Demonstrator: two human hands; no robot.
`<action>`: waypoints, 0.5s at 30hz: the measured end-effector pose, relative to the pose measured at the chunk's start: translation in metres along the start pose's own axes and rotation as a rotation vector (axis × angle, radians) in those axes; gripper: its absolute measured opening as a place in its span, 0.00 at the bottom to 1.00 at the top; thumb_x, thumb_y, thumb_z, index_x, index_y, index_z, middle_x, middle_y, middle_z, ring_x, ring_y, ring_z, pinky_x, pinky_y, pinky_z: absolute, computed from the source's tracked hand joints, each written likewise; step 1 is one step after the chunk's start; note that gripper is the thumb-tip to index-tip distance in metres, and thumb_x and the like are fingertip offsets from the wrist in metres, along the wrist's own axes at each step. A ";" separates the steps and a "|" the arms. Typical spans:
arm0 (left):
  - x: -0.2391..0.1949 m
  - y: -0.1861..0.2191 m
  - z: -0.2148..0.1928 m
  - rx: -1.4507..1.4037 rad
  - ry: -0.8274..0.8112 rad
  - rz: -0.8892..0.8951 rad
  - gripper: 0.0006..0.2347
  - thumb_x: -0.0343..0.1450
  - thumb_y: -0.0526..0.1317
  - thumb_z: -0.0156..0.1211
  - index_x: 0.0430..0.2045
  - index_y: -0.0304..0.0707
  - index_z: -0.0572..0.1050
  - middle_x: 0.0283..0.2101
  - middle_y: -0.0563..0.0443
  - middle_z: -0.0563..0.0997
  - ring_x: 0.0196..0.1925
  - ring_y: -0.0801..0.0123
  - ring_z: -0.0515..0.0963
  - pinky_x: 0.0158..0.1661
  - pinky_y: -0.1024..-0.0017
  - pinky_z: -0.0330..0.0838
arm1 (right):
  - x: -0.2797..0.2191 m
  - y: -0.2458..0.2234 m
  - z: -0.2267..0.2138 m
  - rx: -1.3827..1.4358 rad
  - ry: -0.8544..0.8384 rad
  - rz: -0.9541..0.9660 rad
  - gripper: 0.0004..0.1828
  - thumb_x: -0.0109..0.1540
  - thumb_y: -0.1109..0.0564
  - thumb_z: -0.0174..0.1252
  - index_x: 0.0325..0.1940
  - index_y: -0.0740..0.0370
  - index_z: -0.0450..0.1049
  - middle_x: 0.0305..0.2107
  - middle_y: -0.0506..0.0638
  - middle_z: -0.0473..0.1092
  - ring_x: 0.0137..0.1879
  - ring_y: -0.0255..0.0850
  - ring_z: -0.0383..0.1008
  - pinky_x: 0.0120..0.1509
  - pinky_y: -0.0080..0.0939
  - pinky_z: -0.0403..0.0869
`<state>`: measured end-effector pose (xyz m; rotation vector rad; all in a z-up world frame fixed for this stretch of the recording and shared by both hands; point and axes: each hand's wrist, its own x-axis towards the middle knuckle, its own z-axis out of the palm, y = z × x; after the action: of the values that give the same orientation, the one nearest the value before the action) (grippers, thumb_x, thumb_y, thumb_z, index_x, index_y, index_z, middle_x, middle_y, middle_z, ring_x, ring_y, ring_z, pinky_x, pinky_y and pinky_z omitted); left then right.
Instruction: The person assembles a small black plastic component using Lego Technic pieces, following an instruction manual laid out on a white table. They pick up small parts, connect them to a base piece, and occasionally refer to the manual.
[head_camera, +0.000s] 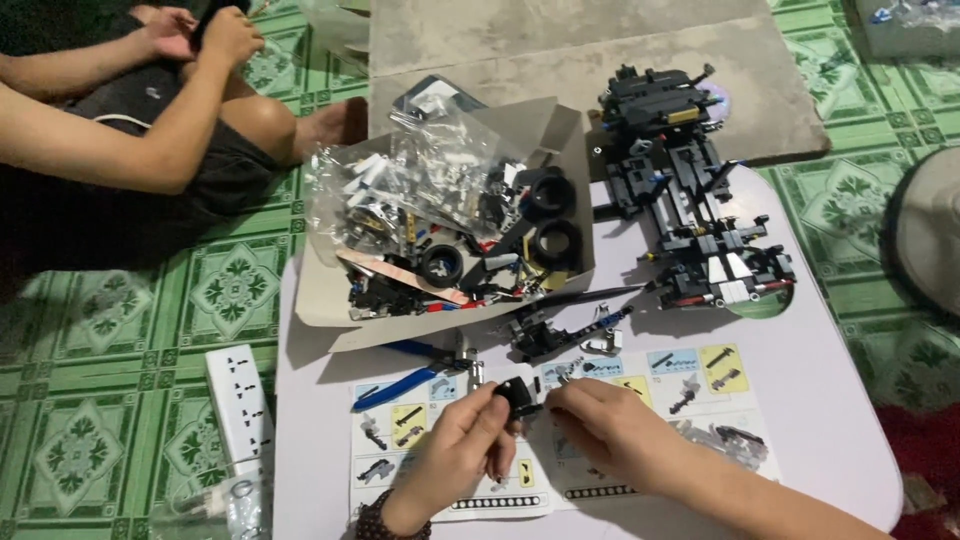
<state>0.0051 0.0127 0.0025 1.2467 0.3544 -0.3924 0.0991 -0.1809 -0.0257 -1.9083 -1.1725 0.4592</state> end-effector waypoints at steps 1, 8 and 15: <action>0.000 0.001 0.000 0.002 0.007 0.006 0.14 0.72 0.45 0.43 0.28 0.29 0.64 0.14 0.46 0.69 0.15 0.68 0.66 0.20 0.75 0.63 | 0.001 -0.006 -0.003 0.000 -0.001 -0.009 0.05 0.61 0.61 0.49 0.41 0.61 0.65 0.27 0.53 0.66 0.28 0.46 0.67 0.29 0.39 0.64; -0.002 0.001 -0.006 -0.051 -0.079 0.104 0.14 0.72 0.46 0.46 0.28 0.30 0.69 0.12 0.50 0.69 0.13 0.73 0.66 0.18 0.80 0.57 | 0.002 -0.015 -0.005 0.045 0.048 -0.102 0.10 0.61 0.63 0.47 0.46 0.64 0.68 0.34 0.54 0.65 0.32 0.47 0.71 0.34 0.38 0.69; 0.001 -0.009 -0.018 -0.455 -0.128 0.170 0.12 0.73 0.41 0.47 0.27 0.27 0.68 0.15 0.53 0.70 0.10 0.76 0.62 0.13 0.82 0.55 | -0.005 -0.005 -0.001 -0.044 -0.116 -0.173 0.21 0.56 0.68 0.47 0.54 0.64 0.66 0.39 0.56 0.67 0.39 0.50 0.72 0.39 0.41 0.71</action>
<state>0.0006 0.0274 -0.0101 0.7950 0.2097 -0.2269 0.0950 -0.1847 -0.0219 -1.8180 -1.4210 0.4573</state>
